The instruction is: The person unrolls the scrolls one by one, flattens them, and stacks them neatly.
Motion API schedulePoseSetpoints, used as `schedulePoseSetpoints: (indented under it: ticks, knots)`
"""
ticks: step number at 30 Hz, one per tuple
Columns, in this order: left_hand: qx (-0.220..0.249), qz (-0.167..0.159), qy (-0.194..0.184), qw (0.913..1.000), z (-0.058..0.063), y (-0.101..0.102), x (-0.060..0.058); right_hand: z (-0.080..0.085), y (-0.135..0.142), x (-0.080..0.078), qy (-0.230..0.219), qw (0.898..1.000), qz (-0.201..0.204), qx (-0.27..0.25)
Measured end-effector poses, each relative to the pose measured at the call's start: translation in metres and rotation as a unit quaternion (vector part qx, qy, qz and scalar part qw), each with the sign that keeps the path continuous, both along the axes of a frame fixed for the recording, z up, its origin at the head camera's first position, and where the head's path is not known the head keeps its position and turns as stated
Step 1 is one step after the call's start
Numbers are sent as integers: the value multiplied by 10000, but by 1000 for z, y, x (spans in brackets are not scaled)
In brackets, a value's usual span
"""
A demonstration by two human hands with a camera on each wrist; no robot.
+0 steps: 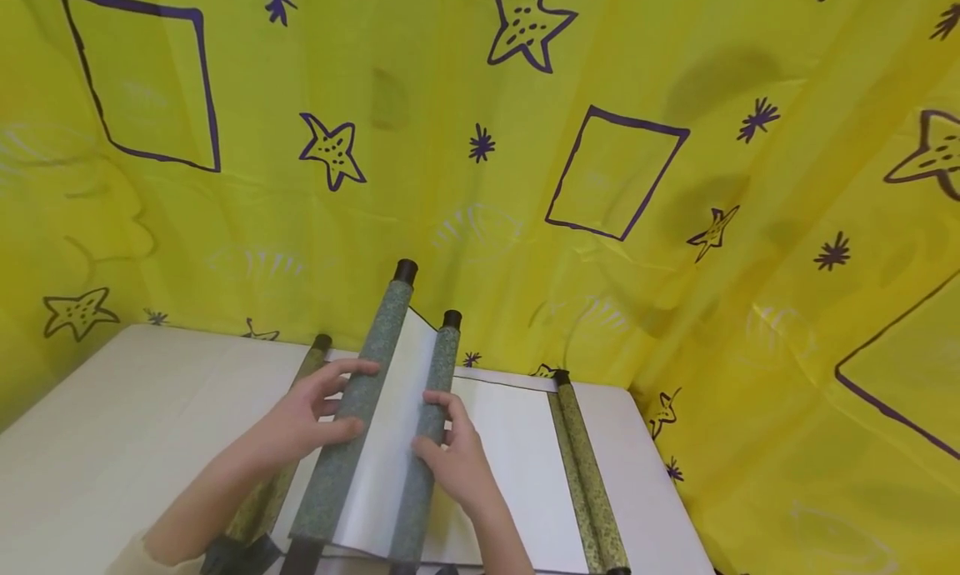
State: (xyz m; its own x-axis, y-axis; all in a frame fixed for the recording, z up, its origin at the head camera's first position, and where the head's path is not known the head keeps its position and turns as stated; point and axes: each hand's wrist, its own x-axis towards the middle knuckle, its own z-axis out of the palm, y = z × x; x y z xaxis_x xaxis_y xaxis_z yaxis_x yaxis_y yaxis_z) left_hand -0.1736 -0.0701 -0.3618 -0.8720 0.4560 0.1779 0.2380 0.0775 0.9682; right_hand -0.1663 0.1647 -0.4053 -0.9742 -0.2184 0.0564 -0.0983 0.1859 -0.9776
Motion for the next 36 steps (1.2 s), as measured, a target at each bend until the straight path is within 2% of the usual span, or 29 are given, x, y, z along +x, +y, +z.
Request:
schedulePoseSetpoints:
  ticks: [11,28,36]
  knots:
    - [-40,98,-67,9999,2,-2,3,0,-1,0,-99,9999,-98,-8]
    - [-138,146,132,9997,3,-6,3,-1,2,-1,-90,9997,-220,58]
    - [-72,117,128,9998,7,-8,5,0,2,-2,-67,9995,-275,160]
